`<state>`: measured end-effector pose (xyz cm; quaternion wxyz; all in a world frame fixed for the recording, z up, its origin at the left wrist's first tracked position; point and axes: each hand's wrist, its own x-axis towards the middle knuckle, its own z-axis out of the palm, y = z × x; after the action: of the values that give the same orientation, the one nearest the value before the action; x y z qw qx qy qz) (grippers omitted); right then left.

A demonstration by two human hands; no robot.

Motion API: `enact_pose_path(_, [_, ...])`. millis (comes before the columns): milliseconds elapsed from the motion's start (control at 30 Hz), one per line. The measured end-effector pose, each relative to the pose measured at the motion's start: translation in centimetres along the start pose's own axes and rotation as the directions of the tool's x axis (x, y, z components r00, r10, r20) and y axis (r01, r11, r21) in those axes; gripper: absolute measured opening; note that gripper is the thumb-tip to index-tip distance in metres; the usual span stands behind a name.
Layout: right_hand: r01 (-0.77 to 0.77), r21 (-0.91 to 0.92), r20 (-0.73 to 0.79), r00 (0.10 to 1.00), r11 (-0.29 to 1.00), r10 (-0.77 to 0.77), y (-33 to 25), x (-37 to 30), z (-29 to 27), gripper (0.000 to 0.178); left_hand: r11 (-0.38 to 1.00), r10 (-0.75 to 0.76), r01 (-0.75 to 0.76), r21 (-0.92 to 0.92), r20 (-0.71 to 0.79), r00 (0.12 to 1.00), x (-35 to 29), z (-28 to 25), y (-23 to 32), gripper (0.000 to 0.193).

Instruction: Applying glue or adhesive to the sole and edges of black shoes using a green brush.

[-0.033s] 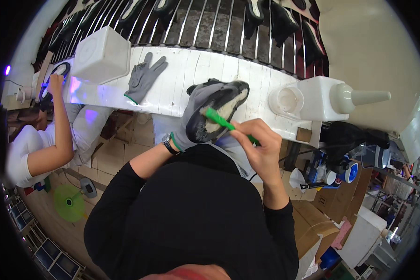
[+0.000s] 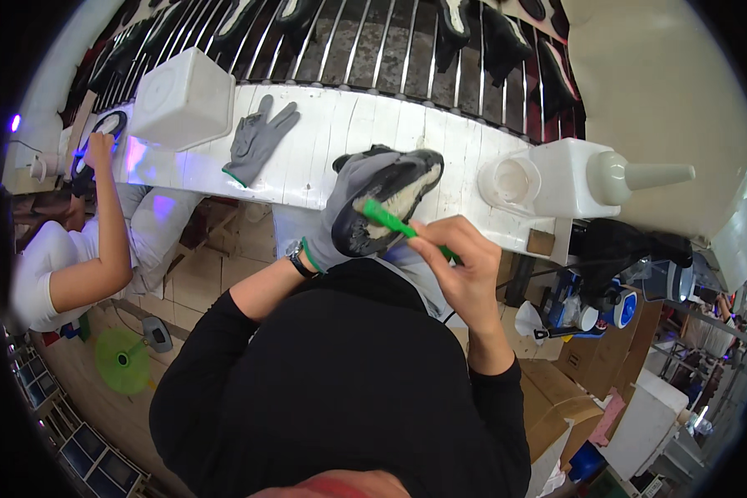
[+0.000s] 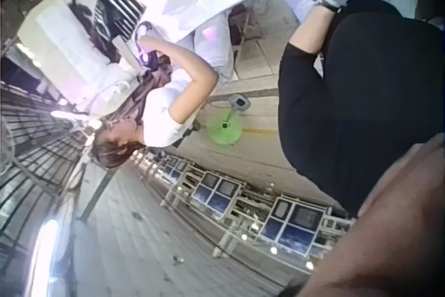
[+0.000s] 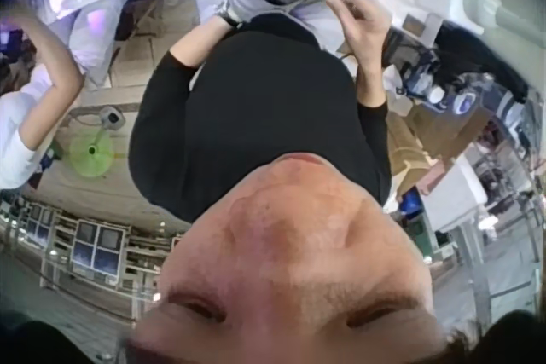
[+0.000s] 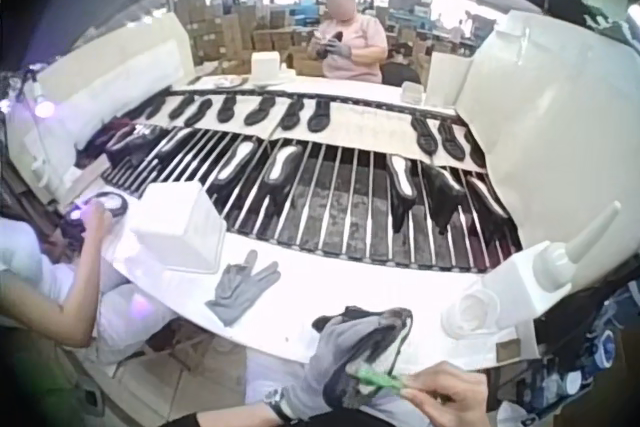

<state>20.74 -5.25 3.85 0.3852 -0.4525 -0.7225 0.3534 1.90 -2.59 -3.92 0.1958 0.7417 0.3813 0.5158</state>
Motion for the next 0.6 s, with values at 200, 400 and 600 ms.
enact_pose_path(200, [0.14, -0.023, 0.114, 0.984, 0.99, -0.137, -2.5, 0.5, -0.9, 0.017, 0.995, -0.077, 0.088, -0.051, 0.187, 0.979, 0.2, -2.3, 0.8, 0.066])
enact_pose_path(400, [-0.243, 0.191, -0.182, 0.943, 0.951, 0.278, 2.9, 0.3, -0.4, 0.01, 0.851, -0.342, 0.384, -0.358, 0.176, 0.923, -1.4, -0.3, -0.9, 0.066])
enact_pose_path(600, [-0.313, 0.296, -0.143, 0.92, 0.902, 0.366, 1.6, -0.9, 1.8, 0.01, 0.944, -0.287, 0.318, -0.088, 0.254, 0.924, -2.6, -0.1, -1.8, 0.053])
